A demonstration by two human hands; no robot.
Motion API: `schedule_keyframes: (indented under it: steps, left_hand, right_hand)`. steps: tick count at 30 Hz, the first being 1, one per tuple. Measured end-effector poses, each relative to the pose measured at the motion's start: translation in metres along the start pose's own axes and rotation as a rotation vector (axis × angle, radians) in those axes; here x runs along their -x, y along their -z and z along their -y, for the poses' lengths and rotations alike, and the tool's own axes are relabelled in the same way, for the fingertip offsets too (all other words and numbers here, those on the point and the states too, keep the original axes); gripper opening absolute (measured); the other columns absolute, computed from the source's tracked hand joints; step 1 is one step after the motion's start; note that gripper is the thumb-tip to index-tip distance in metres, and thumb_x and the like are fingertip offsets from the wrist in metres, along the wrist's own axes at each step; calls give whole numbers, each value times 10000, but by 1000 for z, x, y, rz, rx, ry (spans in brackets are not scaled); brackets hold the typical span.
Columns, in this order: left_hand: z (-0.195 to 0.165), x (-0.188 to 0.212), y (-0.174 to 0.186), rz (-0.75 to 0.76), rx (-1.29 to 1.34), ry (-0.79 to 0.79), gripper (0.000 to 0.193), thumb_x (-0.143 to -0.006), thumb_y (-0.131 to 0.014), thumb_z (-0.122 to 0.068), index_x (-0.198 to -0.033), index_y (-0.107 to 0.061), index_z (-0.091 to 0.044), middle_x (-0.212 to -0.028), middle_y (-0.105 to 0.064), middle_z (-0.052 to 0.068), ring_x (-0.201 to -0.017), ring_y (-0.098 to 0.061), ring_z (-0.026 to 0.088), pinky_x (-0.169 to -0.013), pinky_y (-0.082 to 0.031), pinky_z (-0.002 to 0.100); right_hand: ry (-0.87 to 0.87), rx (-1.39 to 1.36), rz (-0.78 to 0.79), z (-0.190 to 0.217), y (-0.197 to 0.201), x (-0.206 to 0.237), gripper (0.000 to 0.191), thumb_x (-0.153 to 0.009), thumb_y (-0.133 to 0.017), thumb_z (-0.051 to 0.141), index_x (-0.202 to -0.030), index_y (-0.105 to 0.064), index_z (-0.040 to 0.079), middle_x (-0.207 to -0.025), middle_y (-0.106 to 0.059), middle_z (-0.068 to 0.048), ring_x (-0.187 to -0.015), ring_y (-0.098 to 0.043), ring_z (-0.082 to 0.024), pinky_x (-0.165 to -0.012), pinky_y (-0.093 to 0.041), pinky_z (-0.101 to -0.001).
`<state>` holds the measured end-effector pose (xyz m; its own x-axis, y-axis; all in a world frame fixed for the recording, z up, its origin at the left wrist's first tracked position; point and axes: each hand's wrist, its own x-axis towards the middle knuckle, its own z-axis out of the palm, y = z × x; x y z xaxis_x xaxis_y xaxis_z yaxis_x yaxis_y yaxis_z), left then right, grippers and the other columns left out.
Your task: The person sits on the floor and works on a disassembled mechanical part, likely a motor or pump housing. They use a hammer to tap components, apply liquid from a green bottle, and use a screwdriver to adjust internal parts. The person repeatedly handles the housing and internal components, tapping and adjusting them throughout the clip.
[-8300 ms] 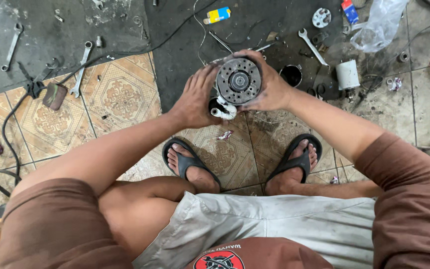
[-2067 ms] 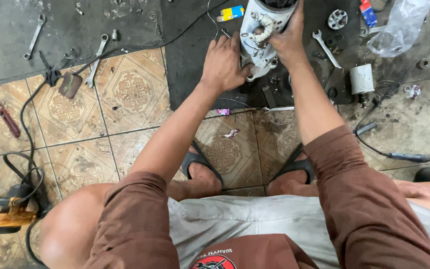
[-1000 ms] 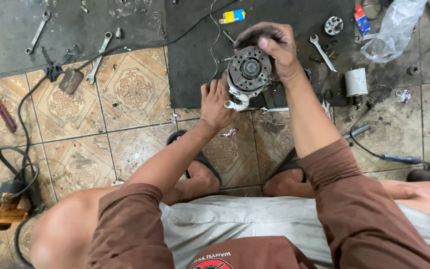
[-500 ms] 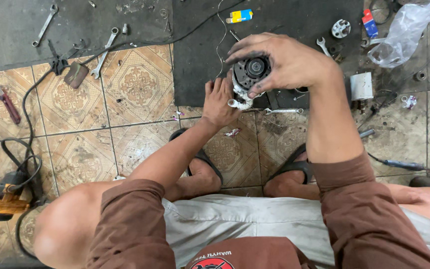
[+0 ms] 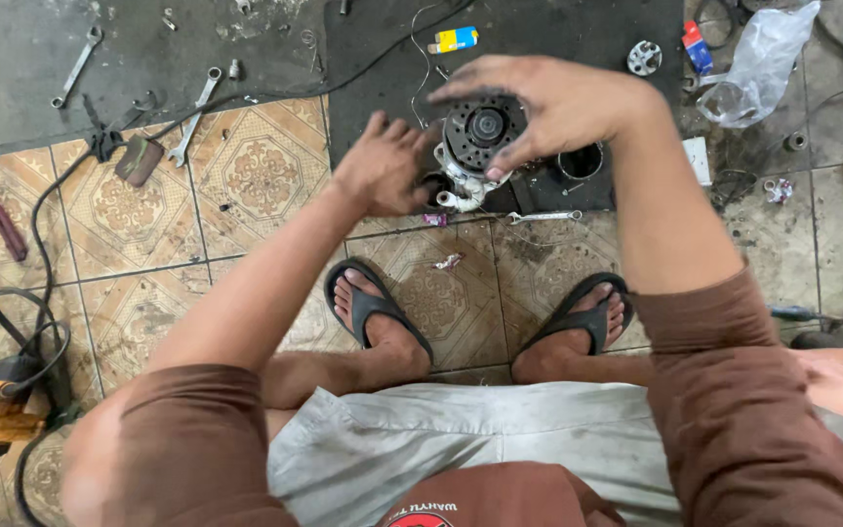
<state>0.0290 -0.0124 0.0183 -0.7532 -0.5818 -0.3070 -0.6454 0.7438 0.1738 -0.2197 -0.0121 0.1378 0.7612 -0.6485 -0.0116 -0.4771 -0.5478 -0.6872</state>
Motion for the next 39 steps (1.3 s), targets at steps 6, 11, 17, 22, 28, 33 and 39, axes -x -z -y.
schedule_keyframes:
  steps: [6,11,17,22,28,33,39]
  left_hand:
    - [7,20,86,-146,518,-17,891,-852,-632,-269,-1595,-253,43,-1453,-556,261,-1393,-530,377,-1223,-354,434]
    - [-25,34,91,-76,532,-10,1217,-701,-878,-430,-1541,-166,90,-1474,-441,323,-1378,-452,425,-1160,-356,437]
    - [-24,11,52,-308,809,-119,1295,-642,-975,-447,-1535,-211,97,-1534,-401,319,-1446,-413,421,-1191,-347,439]
    - [-17,5,34,-254,893,-201,1205,-711,-942,-476,-1545,-271,77,-1546,-444,292,-1464,-442,402,-1206,-368,435]
    - [-19,-3,35,-173,951,-170,1136,-686,-934,-478,-1494,-363,81,-1493,-496,289,-1422,-472,403,-1174,-376,451]
    - [-26,-6,33,-232,944,-223,1094,-743,-921,-468,-1497,-360,91,-1486,-510,300,-1430,-484,410,-1191,-392,456]
    - [-27,-9,26,-291,984,-260,1090,-764,-897,-420,-1534,-323,94,-1504,-502,305,-1429,-487,419,-1194,-390,452]
  right_hand:
    - [-164,303,112,24,57,-5,876,-714,-892,303,-1479,-512,108,-1388,-587,-155,-1296,-575,-358,-1104,-468,-440]
    - [-275,527,259,46,47,11,958,-665,-877,346,-1489,-447,117,-1398,-522,-152,-1242,-553,-376,-999,-480,-480]
    - [-4,459,57,39,5,12,956,-629,-876,387,-1436,-495,46,-1425,-512,-157,-1284,-507,-377,-1038,-463,-489]
    - [31,447,119,30,4,6,905,-623,-874,352,-1409,-529,63,-1367,-531,-138,-1273,-509,-350,-1045,-466,-478]
    - [224,746,361,16,12,-1,927,-619,-838,523,-1435,-553,187,-1266,-588,-127,-1110,-584,-310,-870,-516,-424]
    - [530,713,159,-7,7,-8,779,-679,-778,600,-1222,-632,62,-1017,-618,-141,-929,-612,-315,-776,-540,-405]
    - [426,678,16,-18,-6,7,767,-719,-776,632,-1145,-639,9,-909,-547,-142,-891,-588,-336,-762,-532,-434]
